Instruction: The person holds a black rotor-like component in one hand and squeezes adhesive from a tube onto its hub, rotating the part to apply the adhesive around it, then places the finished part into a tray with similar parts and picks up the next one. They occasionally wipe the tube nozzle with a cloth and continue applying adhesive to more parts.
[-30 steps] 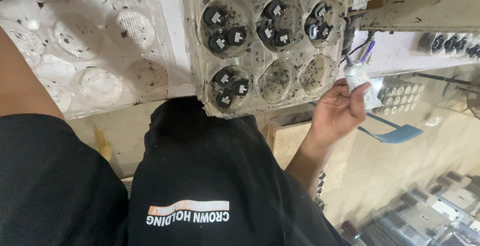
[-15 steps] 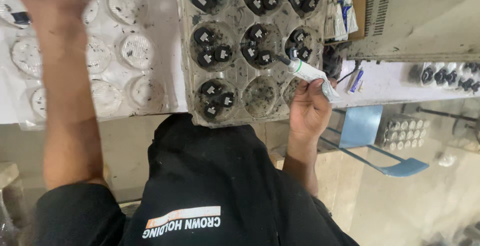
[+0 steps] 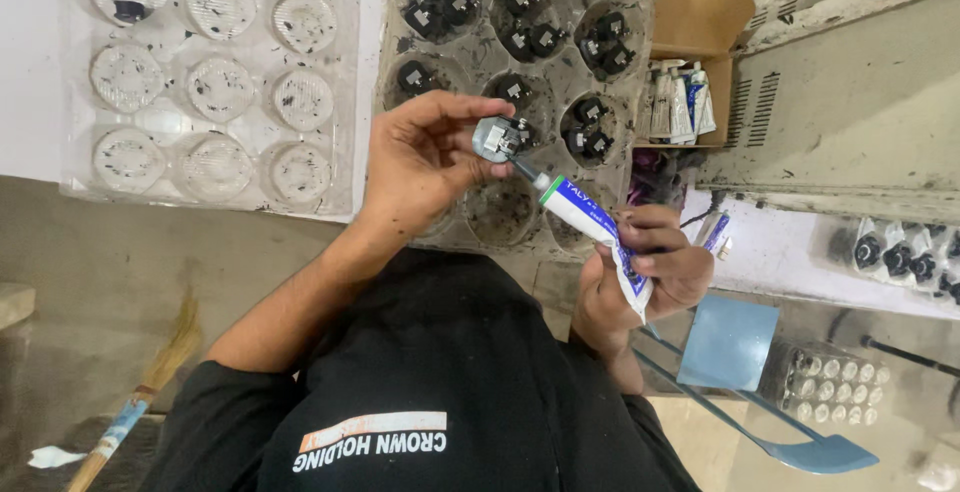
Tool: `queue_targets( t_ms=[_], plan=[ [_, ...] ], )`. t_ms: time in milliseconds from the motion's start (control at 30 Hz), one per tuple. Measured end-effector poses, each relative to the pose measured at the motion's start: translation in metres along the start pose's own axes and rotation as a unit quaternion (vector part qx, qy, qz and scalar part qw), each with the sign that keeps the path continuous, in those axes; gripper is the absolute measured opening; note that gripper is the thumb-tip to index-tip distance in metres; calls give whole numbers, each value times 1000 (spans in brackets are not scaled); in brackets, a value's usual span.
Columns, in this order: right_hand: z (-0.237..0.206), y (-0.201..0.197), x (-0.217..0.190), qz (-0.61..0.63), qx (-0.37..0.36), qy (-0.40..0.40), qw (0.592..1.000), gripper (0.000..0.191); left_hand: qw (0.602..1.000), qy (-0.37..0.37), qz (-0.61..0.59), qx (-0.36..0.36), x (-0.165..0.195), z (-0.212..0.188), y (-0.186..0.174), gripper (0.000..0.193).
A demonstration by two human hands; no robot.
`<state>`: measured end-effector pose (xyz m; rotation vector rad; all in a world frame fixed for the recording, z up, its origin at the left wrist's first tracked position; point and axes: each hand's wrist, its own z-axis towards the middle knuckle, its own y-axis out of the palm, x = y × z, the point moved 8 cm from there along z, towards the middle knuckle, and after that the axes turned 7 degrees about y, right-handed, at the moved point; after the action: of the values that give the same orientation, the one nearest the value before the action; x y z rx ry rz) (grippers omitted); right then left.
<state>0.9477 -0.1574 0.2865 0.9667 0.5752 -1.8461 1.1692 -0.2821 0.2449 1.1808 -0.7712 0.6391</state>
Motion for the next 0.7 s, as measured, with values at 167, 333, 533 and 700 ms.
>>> queue_targets(
  t_ms=[167, 333, 533, 700],
  plan=[
    [2, -10, -2, -49, 3, -13, 999, 41, 998, 25, 51, -12, -4, -6, 14, 44],
    [11, -7, -9, -71, -30, -40, 996, 40, 997, 25, 76, -6, -8, -8, 21, 51],
    [21, -8, -12, -106, -8, -57, 993, 40, 998, 21, 59, -19, -17, -9, 26, 49],
    [22, -9, -15, -101, 10, -74, 992, 37, 1000, -2, 19, -18, -26, -10, 27, 49]
  ],
)
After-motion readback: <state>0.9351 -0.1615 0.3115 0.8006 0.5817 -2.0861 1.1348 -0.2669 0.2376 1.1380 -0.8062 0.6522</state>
